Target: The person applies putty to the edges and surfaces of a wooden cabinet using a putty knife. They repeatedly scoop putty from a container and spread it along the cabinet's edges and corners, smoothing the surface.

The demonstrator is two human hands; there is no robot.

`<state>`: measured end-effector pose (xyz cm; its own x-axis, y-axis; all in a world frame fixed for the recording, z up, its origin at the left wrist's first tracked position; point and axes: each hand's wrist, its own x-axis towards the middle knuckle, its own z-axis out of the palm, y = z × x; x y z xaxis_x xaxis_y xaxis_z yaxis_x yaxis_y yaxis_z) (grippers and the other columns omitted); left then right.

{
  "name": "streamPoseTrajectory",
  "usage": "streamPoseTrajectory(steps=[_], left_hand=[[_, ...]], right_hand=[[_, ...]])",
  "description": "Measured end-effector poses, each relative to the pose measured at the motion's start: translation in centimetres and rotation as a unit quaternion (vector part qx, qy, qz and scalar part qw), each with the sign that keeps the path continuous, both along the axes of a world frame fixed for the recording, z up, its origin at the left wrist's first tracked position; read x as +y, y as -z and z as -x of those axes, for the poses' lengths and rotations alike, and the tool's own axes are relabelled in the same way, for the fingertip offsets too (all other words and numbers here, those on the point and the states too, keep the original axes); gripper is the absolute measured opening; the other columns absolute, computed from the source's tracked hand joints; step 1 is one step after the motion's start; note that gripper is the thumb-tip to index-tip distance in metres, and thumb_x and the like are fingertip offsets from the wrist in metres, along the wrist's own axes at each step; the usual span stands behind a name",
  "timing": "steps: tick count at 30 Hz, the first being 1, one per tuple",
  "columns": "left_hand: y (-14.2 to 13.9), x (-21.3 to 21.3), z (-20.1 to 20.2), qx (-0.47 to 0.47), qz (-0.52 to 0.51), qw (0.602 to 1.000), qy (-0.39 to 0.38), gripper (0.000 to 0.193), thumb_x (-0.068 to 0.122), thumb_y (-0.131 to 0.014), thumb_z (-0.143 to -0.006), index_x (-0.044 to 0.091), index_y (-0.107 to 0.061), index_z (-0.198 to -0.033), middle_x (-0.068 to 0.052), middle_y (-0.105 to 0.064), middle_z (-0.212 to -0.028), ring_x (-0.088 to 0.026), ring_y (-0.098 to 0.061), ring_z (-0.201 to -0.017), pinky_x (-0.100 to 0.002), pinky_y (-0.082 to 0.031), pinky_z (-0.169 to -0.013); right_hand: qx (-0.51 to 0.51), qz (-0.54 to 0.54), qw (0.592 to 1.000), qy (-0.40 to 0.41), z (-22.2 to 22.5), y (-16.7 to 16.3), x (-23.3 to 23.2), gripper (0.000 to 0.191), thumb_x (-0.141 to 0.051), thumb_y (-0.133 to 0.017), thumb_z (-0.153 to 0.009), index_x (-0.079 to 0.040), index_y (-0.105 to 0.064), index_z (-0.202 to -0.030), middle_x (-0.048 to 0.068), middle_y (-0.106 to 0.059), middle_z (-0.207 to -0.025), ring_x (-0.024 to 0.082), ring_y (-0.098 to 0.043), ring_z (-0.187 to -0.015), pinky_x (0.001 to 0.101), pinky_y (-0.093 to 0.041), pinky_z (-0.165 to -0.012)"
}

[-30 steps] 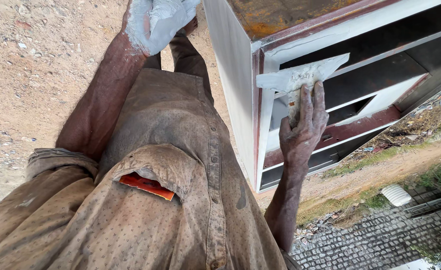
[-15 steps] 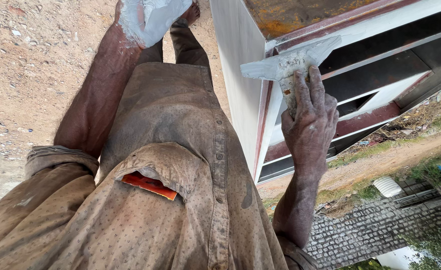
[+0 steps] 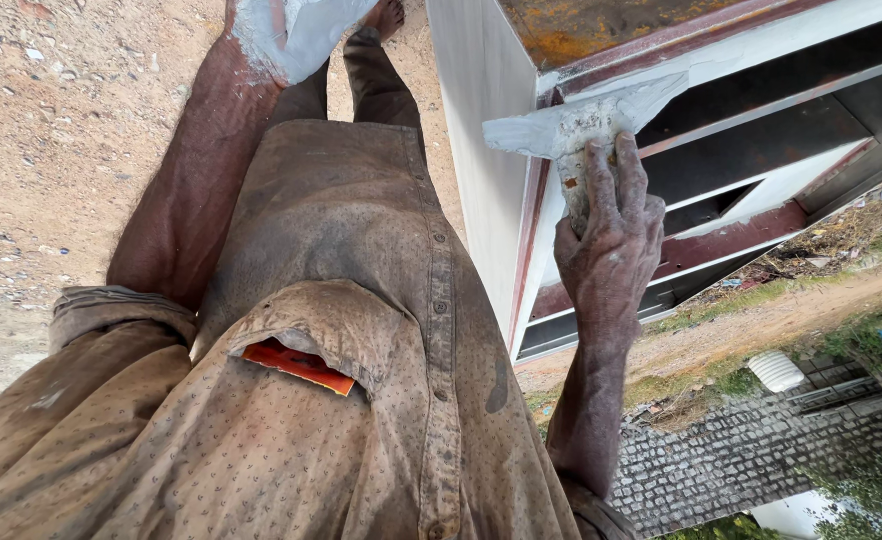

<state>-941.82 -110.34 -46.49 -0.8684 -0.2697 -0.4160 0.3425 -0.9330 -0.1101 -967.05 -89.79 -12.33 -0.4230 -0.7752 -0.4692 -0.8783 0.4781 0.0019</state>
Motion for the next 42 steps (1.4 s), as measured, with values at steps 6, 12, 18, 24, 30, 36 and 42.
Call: streamPoseTrajectory(steps=[6, 12, 18, 24, 30, 36, 42], left_hand=[[-0.8, -0.2, 0.9, 0.009, 0.004, 1.000, 0.004, 0.066, 0.044, -0.050, -0.110, 0.000, -0.041, -0.158, -0.019, -0.054, -0.152, -0.031, -0.057, -0.141, -0.041, -0.050, -0.124], [0.1, 0.4, -0.5, 0.006, -0.011, 1.000, -0.006, 0.066, 0.045, -0.050, -0.111, 0.000, -0.042, -0.158, -0.019, -0.054, -0.151, -0.031, -0.057, -0.140, -0.042, -0.051, -0.124], [1.2, 0.0, -2.1, 0.000, -0.029, 0.999, -0.027, 0.066, 0.045, -0.050, -0.111, 0.000, -0.042, -0.157, -0.019, -0.054, -0.151, -0.031, -0.057, -0.140, -0.042, -0.051, -0.123], [0.5, -0.1, -1.9, -0.001, -0.023, 0.999, -0.028, 0.066, 0.045, -0.051, -0.111, 0.000, -0.042, -0.157, -0.019, -0.055, -0.150, -0.031, -0.057, -0.140, -0.042, -0.051, -0.123], [-0.7, -0.3, 0.3, 0.007, -0.002, 1.000, -0.004, 0.066, 0.045, -0.051, -0.111, 0.000, -0.043, -0.157, -0.018, -0.055, -0.150, -0.032, -0.058, -0.139, -0.042, -0.051, -0.123], [-1.3, 0.1, 0.7, -0.002, 0.008, 1.000, 0.010, 0.066, 0.046, -0.051, -0.111, 0.000, -0.043, -0.157, -0.018, -0.056, -0.149, -0.032, -0.058, -0.139, -0.043, -0.052, -0.123], [-1.1, 0.7, -0.8, -0.032, 0.004, 0.999, -0.008, 0.066, 0.046, -0.051, -0.111, 0.000, -0.043, -0.157, -0.018, -0.056, -0.149, -0.032, -0.058, -0.138, -0.043, -0.052, -0.122]], right_hand=[[0.013, -0.004, 0.999, 0.040, 0.4, -2.1, 0.4, 0.074, -0.003, -0.072, -0.086, -0.016, -0.056, -0.157, 0.008, -0.046, -0.166, 0.027, -0.060, -0.121, 0.0436, -0.053, -0.108], [-0.007, -0.012, 0.999, -0.035, 0.3, -1.4, -1.2, 0.076, -0.009, -0.077, -0.082, -0.012, -0.056, -0.155, 0.011, -0.046, -0.164, 0.029, -0.059, -0.123, 0.0454, -0.049, -0.110], [-0.008, -0.047, 0.999, -0.012, 0.5, -0.9, -2.2, 0.076, -0.010, -0.078, -0.080, -0.015, -0.058, -0.153, 0.008, -0.048, -0.162, 0.030, -0.060, -0.116, 0.0448, -0.050, -0.105], [-0.034, -0.058, 0.997, 0.043, 0.2, -0.5, 0.9, 0.078, -0.006, -0.075, -0.077, -0.014, -0.055, -0.152, 0.009, -0.046, -0.162, 0.027, -0.062, -0.116, 0.0465, -0.054, -0.100], [-0.040, 0.074, 0.990, 0.112, 2.2, -1.5, 6.4, 0.072, 0.001, -0.066, -0.090, -0.010, -0.050, -0.159, 0.014, -0.043, -0.167, 0.032, -0.046, -0.153, 0.0512, -0.048, -0.119], [0.007, 0.140, 0.986, 0.092, 4.5, 3.1, 9.5, 0.078, 0.007, -0.061, -0.086, -0.007, -0.046, -0.161, 0.019, -0.038, -0.169, 0.035, -0.040, -0.159, 0.0541, -0.042, -0.125], [0.006, 0.207, 0.977, 0.055, 7.1, 6.7, 11.9, 0.077, 0.003, -0.067, -0.090, -0.007, -0.042, -0.162, 0.021, -0.035, -0.169, 0.037, -0.036, -0.159, 0.0550, -0.036, -0.126]])
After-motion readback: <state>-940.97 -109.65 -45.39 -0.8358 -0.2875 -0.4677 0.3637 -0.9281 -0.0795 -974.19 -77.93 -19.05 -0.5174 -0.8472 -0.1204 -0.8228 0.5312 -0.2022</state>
